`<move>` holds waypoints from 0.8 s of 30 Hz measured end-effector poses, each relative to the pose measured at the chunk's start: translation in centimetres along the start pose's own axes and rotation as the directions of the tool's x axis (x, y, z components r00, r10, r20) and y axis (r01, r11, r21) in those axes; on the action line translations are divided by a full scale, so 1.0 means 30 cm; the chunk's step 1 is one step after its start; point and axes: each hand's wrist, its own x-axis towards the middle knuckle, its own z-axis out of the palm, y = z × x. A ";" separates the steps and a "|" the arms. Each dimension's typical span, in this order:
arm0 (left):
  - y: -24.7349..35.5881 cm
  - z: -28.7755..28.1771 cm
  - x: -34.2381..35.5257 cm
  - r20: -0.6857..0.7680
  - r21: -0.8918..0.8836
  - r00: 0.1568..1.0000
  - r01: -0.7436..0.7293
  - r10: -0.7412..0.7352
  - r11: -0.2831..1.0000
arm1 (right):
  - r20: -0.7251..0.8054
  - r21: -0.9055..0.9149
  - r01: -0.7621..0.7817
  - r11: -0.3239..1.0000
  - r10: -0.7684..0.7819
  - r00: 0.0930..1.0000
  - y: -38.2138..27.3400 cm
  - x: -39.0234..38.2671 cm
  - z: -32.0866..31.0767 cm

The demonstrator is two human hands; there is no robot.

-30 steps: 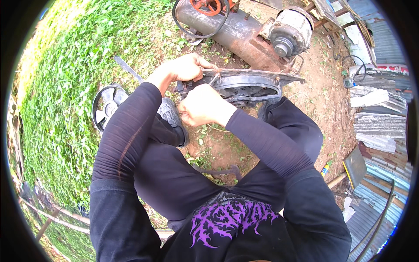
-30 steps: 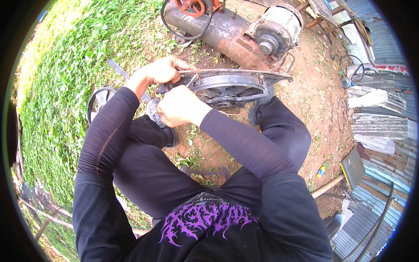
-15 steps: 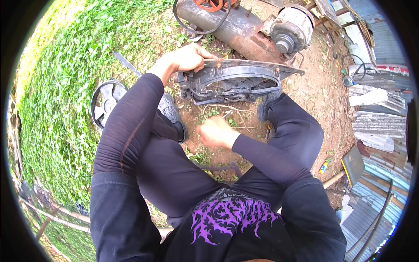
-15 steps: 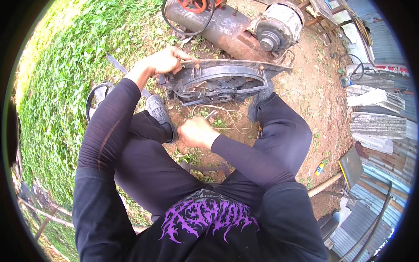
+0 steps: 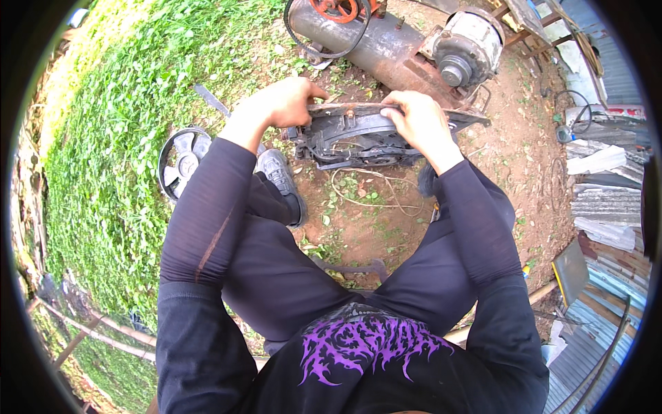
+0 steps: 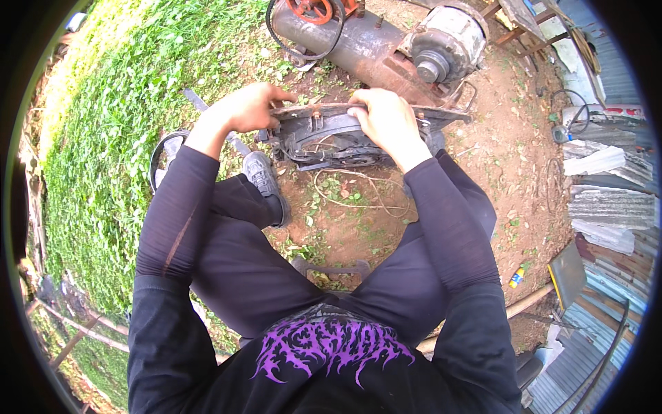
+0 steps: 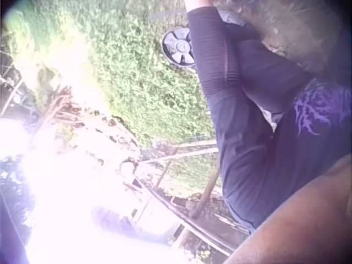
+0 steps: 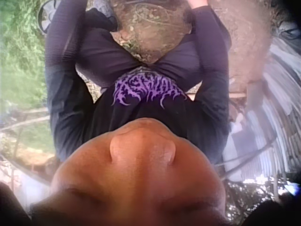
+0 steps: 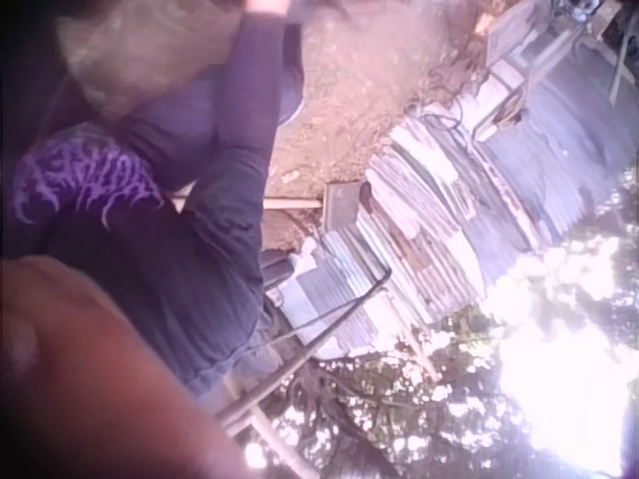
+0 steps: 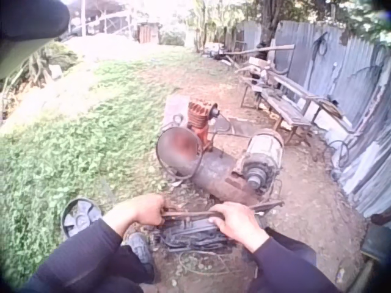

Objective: The person disassembles an automotive cooling fan housing using a wrench and screwdrivers while sitting outdoors.

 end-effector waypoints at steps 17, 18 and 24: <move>-0.198 -0.102 -0.051 0.130 -0.483 0.984 0.168 -0.120 0.859 | 0.016 0.008 0.001 1.000 -0.001 1.000 -0.009 0.100 0.032; -0.199 -0.100 -0.050 0.149 -0.506 0.979 0.195 -0.138 0.840 | 0.021 0.001 -0.002 1.000 0.002 1.000 -0.009 0.100 0.031; -0.254 -0.060 -0.034 0.168 -0.473 0.968 0.246 -0.187 0.846 | 0.243 -0.133 -0.074 0.988 0.105 0.964 -0.083 0.141 -0.006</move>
